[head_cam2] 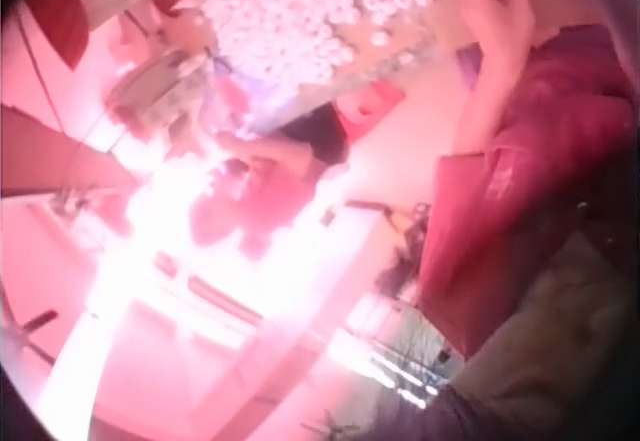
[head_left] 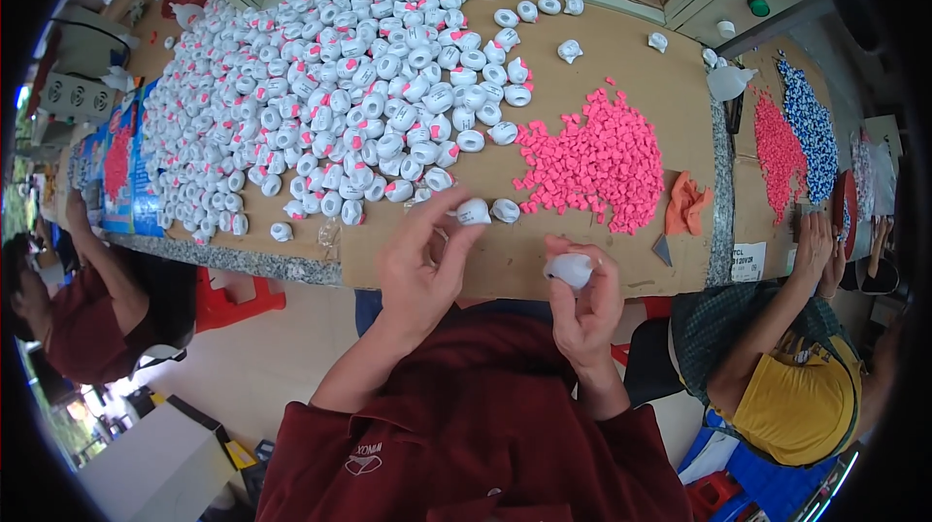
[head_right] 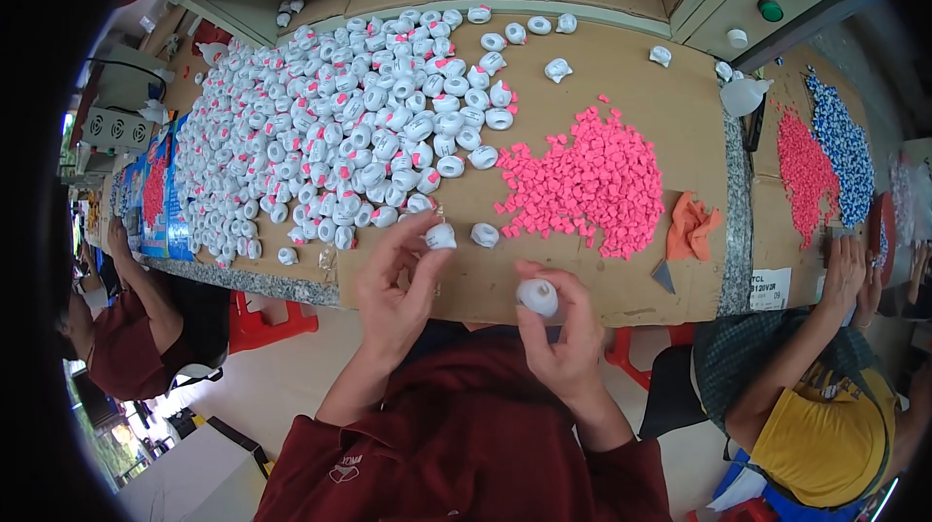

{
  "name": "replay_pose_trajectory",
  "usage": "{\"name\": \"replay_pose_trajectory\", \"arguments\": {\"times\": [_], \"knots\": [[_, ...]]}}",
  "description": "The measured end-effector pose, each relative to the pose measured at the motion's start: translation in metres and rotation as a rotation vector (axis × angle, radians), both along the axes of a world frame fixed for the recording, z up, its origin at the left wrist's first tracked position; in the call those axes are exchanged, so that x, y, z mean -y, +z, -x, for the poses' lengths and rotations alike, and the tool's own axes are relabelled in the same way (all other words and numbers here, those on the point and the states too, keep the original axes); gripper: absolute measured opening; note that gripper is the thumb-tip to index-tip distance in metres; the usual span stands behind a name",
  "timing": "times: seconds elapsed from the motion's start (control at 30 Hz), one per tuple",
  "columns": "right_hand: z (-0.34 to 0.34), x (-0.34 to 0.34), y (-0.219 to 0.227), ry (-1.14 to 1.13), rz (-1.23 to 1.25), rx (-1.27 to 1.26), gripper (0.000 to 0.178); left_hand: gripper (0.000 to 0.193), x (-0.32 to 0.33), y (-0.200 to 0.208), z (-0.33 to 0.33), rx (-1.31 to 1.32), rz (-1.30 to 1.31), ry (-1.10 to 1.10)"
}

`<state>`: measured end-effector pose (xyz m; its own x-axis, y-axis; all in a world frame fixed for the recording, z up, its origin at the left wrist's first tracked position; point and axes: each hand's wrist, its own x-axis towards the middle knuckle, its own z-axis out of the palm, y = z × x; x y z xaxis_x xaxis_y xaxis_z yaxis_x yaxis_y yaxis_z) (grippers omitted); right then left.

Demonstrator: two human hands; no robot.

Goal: The person assembles toy components by applying glue from a bottle to white plastic shells and inserting pink heart pieces into them.

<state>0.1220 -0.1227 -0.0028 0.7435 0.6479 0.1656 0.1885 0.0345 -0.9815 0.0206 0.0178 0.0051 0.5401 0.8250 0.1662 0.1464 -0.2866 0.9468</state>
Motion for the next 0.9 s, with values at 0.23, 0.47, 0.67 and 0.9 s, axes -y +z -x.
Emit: {"name": "replay_pose_trajectory", "arguments": {"times": [0.23,0.47,0.67,0.9], "knots": [[-0.013,0.02,0.012,0.115,-0.015,0.058,0.037,0.027,0.001,0.007,0.028,0.328,1.103,-0.342],[-0.012,0.023,0.022,0.114,0.04,0.13,0.038,0.029,0.009,-0.004,0.033,0.31,1.009,-0.33],[-0.009,0.022,0.024,0.126,0.065,0.162,0.034,0.027,0.011,-0.007,0.037,0.272,0.951,-0.28],[-0.008,0.022,0.023,0.138,0.116,0.151,0.032,0.026,0.014,-0.006,0.036,0.278,0.902,-0.301]]}}
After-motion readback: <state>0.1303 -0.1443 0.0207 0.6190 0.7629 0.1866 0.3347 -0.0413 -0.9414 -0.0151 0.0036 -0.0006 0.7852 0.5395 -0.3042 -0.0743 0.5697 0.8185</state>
